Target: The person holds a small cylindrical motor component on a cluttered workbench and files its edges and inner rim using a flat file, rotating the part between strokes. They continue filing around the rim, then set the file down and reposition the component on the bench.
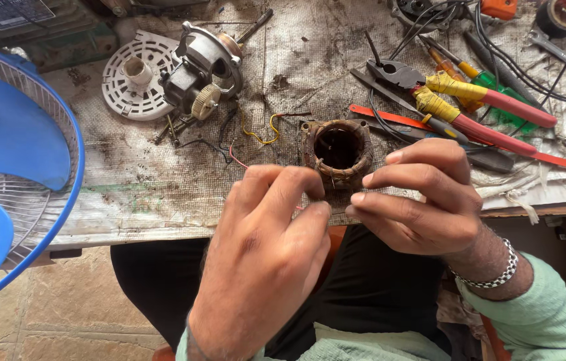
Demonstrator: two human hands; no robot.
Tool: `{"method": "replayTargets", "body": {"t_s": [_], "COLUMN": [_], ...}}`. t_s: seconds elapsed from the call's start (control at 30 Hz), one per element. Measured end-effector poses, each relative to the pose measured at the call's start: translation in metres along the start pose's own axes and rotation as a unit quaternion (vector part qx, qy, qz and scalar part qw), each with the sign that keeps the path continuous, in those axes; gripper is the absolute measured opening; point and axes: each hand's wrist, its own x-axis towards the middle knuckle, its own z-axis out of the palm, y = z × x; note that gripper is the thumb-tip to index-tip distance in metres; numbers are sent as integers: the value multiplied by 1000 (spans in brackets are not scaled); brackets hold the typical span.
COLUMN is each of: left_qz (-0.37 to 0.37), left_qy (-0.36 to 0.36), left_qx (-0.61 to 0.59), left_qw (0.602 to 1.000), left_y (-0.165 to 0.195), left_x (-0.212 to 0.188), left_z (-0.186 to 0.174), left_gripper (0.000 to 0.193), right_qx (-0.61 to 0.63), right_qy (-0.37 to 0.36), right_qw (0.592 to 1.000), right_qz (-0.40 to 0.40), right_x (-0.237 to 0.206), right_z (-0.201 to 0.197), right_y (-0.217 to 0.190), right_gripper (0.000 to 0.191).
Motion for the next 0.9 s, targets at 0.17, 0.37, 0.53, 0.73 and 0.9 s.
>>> {"method": "replayTargets", "body": {"t_s": [0.17, 0.37, 0.53, 0.73, 0.9], "left_qz": [-14, -21, -59, -73, -53], "left_qy": [-43, -128, -133, -130, -119], "left_qx": [-25, -20, -3, -28, -68], "left_qw": [999, 991, 989, 988, 989], "left_y": [3, -2, -12, -21, -31], "left_x": [-9, -11, -7, -5, 0], "left_z": [-11, -16, 0, 14, 21], "left_gripper": [16, 11, 5, 10, 17], "right_qx": [2, -41, -101, -15, 65], "right_qy": [4, -46, -107, -154, -161], "right_qw": [1000, 996, 983, 968, 963], "right_qz": [-15, 60, 108, 196, 206], "right_x": [0, 8, 14, 11, 12], "right_z": [0, 6, 5, 5, 6], "right_y": [1, 3, 7, 11, 17], "right_gripper": [18, 56, 104, 104, 97]}}
